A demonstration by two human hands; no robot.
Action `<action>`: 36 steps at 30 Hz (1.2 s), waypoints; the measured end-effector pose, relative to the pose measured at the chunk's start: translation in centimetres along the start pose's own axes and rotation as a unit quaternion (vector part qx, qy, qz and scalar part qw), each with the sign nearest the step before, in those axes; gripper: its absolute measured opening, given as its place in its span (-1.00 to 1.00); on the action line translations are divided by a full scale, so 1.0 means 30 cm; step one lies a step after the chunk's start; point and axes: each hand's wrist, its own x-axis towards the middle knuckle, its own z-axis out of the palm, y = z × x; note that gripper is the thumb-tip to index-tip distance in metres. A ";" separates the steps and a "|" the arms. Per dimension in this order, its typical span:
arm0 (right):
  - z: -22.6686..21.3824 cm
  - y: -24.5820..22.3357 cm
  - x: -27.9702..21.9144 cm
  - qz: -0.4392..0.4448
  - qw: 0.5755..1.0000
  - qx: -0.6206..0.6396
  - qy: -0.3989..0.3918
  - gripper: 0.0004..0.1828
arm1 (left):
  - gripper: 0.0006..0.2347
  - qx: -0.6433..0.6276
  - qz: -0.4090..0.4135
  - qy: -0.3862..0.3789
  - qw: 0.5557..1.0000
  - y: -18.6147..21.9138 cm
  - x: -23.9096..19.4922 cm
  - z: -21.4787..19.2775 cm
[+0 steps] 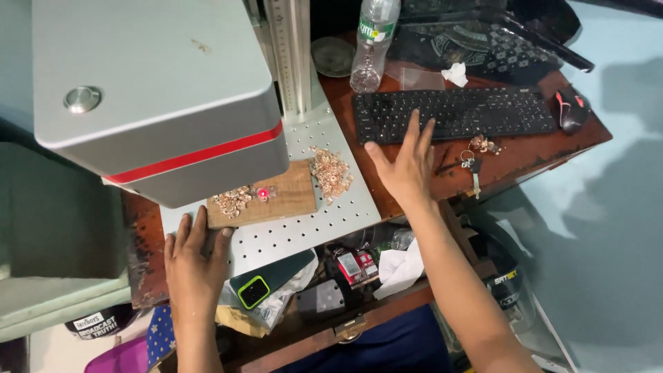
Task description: A person uses a laser marking machine to engrave small jewelry pendants, carefully aligning each piece before triggering the laser.
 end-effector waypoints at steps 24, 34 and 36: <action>0.123 -0.422 -0.217 -0.192 0.948 0.090 -0.236 -0.60 | -0.41 0.023 -0.004 0.018 1.000 -0.043 0.006 0.028; 0.194 -0.409 -0.190 -0.290 0.941 0.047 -0.165 -0.70 | -0.40 0.017 -0.003 0.011 1.000 -0.042 0.007 0.023; 0.193 -0.389 -0.181 -0.289 0.941 0.051 -0.169 -0.78 | -0.40 0.014 -0.007 0.012 1.000 -0.040 0.006 0.018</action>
